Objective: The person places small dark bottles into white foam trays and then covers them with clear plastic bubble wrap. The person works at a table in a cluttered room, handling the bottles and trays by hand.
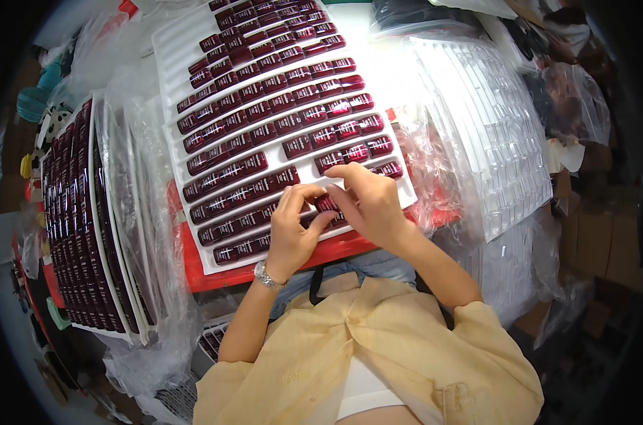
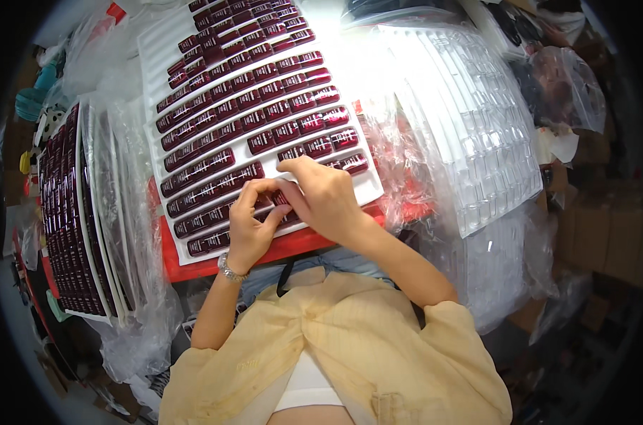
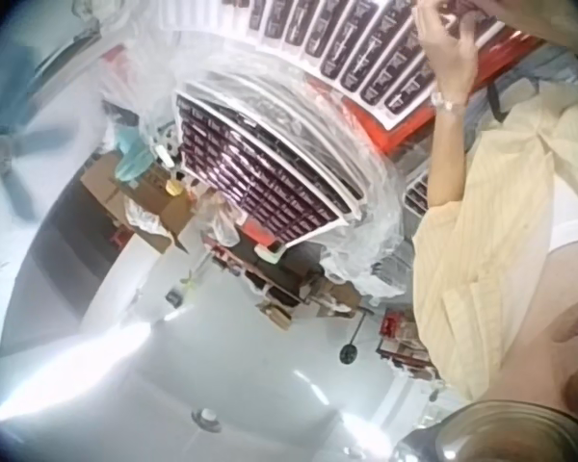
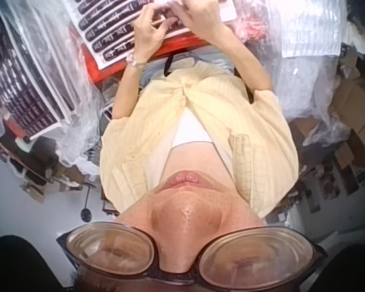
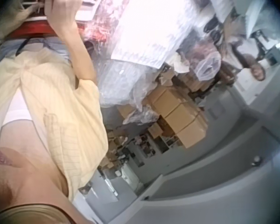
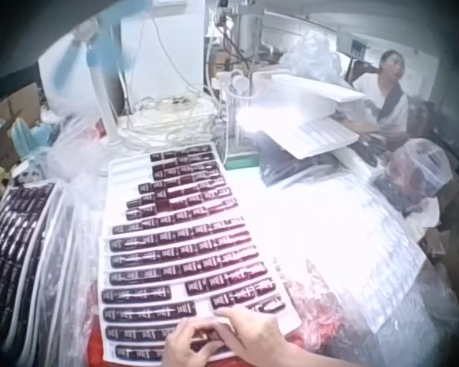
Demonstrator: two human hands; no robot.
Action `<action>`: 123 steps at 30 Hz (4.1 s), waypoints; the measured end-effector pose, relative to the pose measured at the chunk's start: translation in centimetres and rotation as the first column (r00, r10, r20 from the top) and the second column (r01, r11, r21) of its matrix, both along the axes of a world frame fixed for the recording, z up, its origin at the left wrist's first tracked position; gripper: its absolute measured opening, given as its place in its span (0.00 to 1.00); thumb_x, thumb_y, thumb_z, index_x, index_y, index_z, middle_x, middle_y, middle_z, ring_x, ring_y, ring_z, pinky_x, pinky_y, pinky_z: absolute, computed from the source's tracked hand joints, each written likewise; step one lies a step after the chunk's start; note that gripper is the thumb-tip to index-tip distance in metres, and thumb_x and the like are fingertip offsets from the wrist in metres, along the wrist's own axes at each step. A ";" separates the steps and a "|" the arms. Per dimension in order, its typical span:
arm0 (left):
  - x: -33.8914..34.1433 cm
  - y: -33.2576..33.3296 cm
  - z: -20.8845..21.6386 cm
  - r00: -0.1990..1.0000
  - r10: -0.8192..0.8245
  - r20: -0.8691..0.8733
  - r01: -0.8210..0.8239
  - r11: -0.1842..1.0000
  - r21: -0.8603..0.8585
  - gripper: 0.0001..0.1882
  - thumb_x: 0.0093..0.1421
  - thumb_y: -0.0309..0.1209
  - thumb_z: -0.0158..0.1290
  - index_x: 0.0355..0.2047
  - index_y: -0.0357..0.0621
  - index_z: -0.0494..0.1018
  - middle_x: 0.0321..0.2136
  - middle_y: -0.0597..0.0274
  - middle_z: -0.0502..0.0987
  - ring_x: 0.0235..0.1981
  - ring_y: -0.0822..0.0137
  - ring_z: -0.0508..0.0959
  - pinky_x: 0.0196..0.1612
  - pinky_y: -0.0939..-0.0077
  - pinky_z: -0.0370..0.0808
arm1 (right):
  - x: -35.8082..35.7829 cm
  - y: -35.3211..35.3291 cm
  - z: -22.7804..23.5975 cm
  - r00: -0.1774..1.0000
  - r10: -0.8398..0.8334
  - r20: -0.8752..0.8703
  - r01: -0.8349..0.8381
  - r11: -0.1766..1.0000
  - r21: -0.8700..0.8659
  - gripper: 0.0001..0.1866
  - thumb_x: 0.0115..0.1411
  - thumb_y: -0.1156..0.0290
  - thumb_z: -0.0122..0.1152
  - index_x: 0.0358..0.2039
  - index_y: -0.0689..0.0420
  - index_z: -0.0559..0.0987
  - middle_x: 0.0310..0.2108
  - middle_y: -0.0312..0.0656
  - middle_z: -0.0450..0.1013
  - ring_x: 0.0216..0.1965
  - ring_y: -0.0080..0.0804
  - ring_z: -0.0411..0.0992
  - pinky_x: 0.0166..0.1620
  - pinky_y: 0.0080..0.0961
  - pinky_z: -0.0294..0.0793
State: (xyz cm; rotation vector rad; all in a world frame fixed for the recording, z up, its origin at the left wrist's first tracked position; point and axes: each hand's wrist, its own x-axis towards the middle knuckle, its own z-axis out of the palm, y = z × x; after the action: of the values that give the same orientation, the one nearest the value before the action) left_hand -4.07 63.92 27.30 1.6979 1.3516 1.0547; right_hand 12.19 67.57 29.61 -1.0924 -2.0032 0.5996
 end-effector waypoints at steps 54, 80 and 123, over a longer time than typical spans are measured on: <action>-2.1 3.2 -1.3 0.901 0.185 -0.393 -0.084 0.962 0.261 0.14 0.47 0.32 0.63 0.35 0.43 0.77 0.33 0.64 0.72 0.38 0.62 0.70 0.45 0.67 0.63 | -0.3 5.3 -1.0 0.867 -0.029 0.498 -0.091 0.972 0.216 0.18 0.50 0.73 0.65 0.44 0.58 0.76 0.46 0.44 0.69 0.46 0.44 0.68 0.46 0.36 0.68; -3.0 -1.3 -0.3 0.727 -0.150 0.670 0.470 0.821 -0.325 0.17 0.53 0.24 0.60 0.44 0.37 0.73 0.42 0.64 0.72 0.44 0.70 0.71 0.49 0.74 0.68 | 1.9 0.3 5.4 0.954 0.291 -0.065 -0.298 0.924 -0.241 0.21 0.45 0.79 0.68 0.43 0.56 0.77 0.42 0.43 0.71 0.44 0.38 0.70 0.46 0.29 0.71; -7.2 0.6 -0.7 0.994 0.054 0.094 -0.066 0.989 0.129 0.16 0.46 0.25 0.64 0.38 0.41 0.76 0.38 0.61 0.75 0.41 0.61 0.74 0.45 0.70 0.71 | -5.7 3.7 0.5 0.990 0.142 0.005 -0.116 0.831 -0.543 0.18 0.55 0.59 0.67 0.30 0.62 0.75 0.15 0.40 0.71 0.15 0.24 0.68 0.19 0.21 0.64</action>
State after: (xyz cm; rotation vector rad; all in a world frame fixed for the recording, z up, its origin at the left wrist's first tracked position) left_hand -11.25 64.56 26.58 1.6912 1.3078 1.2654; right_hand 6.53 71.26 30.10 -1.3055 -2.0071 1.2855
